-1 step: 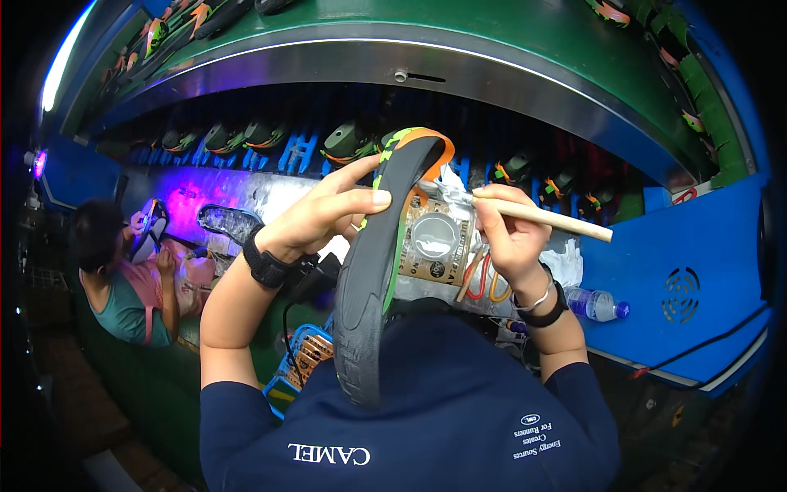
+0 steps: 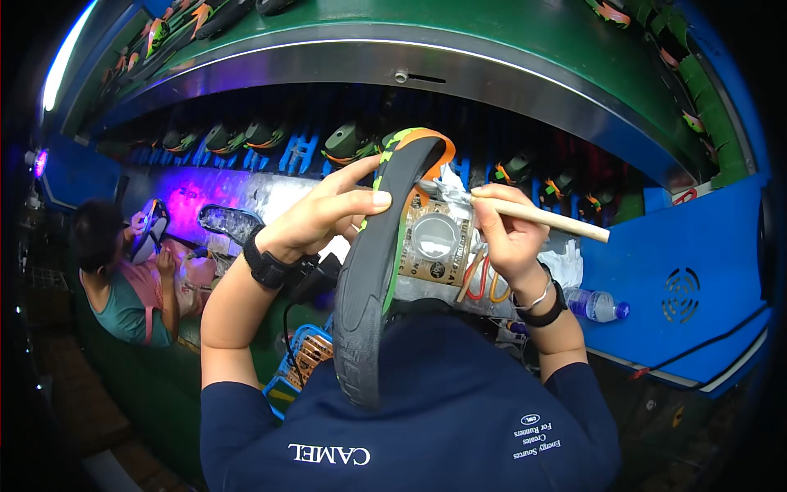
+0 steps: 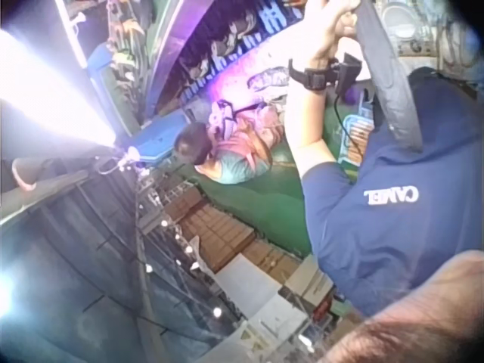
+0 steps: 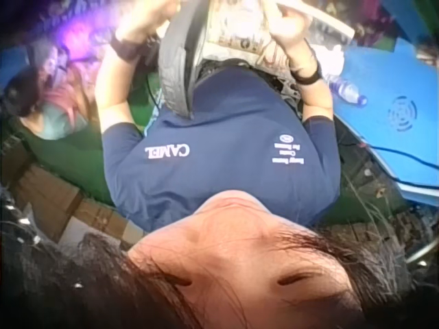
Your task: Applying glue to the edges of shoe soles using a brush and placing them on a conveyor belt.
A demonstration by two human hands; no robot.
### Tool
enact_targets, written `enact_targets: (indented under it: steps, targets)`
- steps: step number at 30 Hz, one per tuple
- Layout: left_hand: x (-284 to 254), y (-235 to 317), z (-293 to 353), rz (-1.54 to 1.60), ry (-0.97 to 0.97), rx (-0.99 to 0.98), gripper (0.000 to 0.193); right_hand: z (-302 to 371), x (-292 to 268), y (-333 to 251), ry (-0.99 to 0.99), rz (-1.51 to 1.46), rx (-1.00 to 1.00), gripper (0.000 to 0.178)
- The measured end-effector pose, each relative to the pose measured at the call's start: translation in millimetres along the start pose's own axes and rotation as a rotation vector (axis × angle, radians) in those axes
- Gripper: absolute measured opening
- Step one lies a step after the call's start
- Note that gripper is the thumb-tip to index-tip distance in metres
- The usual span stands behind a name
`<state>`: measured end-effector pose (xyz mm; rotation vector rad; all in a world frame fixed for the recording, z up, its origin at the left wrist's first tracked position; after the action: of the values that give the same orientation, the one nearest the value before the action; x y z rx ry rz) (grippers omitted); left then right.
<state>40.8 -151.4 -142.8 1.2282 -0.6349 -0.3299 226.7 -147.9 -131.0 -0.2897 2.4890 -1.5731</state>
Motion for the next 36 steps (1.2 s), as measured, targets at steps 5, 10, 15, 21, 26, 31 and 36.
enact_targets:
  steps: [5,10,15,21,26,31,36]
  targets:
    - [5.0,6.1,-1.2,0.004,-0.013,0.039,0.071,10.6,16.4,-21.9,-0.158,0.141,-0.198,0.01]
    - [2.0,5.4,-3.4,0.009,0.006,0.011,0.07,24.3,22.4,-43.1,-0.289,0.15,-0.218,0.007]
    - [2.0,9.6,-7.8,0.004,0.039,0.036,0.069,41.7,26.2,-54.2,-0.448,0.014,-0.226,0.007]
    - [-6.1,60.9,-10.4,-0.184,0.224,0.061,0.059,50.4,-32.9,-34.0,-0.098,-0.423,-0.02,0.011]
    - [-28.8,190.3,-43.5,-0.268,0.255,0.401,0.041,91.1,-97.7,-27.8,0.212,-0.315,0.032,0.009]
    - [-35.4,292.1,-193.1,-0.556,0.513,0.718,0.047,155.3,-132.6,-37.2,0.501,-0.215,0.054,0.01]
    - [31.4,225.9,-336.5,-1.028,0.194,-0.08,0.066,187.8,-148.5,-40.9,0.685,-0.157,0.058,0.01]
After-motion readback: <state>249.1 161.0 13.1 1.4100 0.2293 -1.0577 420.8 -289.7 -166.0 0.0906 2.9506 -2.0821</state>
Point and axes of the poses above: each hand's wrist, its own z-axis away from the middle knuckle, its own x-axis out of the palm, y = z × x, the point moved 8 cm from there along -z, towards the middle knuckle, and after that the axes turned 10 degrees about -y, right-handed, at the moved point
